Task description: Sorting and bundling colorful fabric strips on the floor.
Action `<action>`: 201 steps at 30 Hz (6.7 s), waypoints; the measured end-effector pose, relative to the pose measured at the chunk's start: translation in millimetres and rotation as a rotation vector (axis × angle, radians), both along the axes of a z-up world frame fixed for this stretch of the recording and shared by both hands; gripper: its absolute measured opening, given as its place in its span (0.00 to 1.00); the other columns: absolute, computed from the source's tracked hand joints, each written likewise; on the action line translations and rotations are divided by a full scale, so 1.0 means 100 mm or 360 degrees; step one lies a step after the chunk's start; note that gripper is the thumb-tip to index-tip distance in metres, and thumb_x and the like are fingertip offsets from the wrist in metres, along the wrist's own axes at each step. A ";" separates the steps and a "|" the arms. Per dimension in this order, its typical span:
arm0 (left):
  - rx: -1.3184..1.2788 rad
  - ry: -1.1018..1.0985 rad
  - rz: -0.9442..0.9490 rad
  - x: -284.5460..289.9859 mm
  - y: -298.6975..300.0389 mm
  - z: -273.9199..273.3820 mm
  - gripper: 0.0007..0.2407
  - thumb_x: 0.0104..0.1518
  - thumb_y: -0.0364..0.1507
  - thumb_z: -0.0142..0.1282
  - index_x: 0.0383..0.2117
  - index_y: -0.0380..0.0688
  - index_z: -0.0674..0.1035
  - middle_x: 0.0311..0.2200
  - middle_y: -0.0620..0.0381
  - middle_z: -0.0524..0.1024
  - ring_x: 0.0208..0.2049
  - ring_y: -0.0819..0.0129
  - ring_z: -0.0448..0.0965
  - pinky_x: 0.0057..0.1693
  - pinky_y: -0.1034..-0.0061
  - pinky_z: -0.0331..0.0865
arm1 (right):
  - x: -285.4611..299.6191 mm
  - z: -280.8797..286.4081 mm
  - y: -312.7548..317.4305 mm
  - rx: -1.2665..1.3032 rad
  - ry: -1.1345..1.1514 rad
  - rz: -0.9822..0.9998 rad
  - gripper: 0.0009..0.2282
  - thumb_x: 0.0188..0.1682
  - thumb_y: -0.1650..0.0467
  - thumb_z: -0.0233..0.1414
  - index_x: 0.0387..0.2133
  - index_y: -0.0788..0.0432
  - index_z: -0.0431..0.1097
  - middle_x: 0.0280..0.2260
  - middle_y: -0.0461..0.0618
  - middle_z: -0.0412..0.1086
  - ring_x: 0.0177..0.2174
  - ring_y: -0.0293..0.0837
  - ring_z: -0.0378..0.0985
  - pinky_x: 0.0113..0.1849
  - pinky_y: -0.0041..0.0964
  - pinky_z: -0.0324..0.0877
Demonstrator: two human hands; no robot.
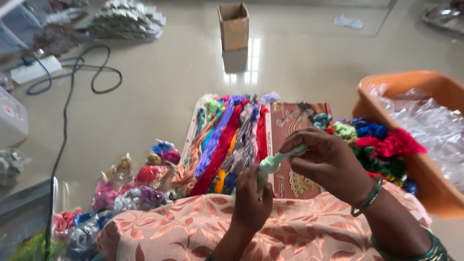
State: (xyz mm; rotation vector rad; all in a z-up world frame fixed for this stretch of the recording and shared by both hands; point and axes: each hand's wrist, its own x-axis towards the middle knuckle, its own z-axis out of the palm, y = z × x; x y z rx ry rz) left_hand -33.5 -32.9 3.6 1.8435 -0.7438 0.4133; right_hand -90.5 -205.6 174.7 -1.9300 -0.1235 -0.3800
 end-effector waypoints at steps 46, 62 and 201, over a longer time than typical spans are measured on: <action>-0.0107 0.0362 -0.0495 0.24 -0.56 0.43 0.18 0.59 0.39 0.61 0.46 0.37 0.80 0.36 0.51 0.82 0.38 0.63 0.83 0.47 0.67 0.75 | -0.07 1.18 0.08 -0.0975 0.0046 0.0156 0.10 0.42 0.71 0.60 0.39 0.53 0.78 0.30 0.48 0.81 0.29 0.40 0.83 0.35 0.35 0.77; -0.0469 0.2272 -0.1597 0.01 0.88 0.66 0.11 0.70 0.32 0.49 0.37 0.35 0.78 0.14 0.68 0.57 0.15 0.81 0.55 0.26 0.81 0.57 | -0.25 0.88 -1.04 -0.0528 0.0478 -0.0213 0.11 0.46 0.69 0.60 0.42 0.56 0.79 0.33 0.48 0.83 0.34 0.38 0.82 0.37 0.36 0.76; 0.0487 0.1145 -0.0207 0.25 0.43 0.06 0.16 0.60 0.36 0.48 0.32 0.29 0.75 0.35 0.39 0.76 0.35 0.49 0.78 0.43 0.57 0.71 | 0.01 -1.03 0.68 -0.0572 0.0209 -0.0216 0.07 0.44 0.78 0.55 0.33 0.60 0.79 0.41 0.52 0.73 0.35 0.49 0.82 0.35 0.39 0.76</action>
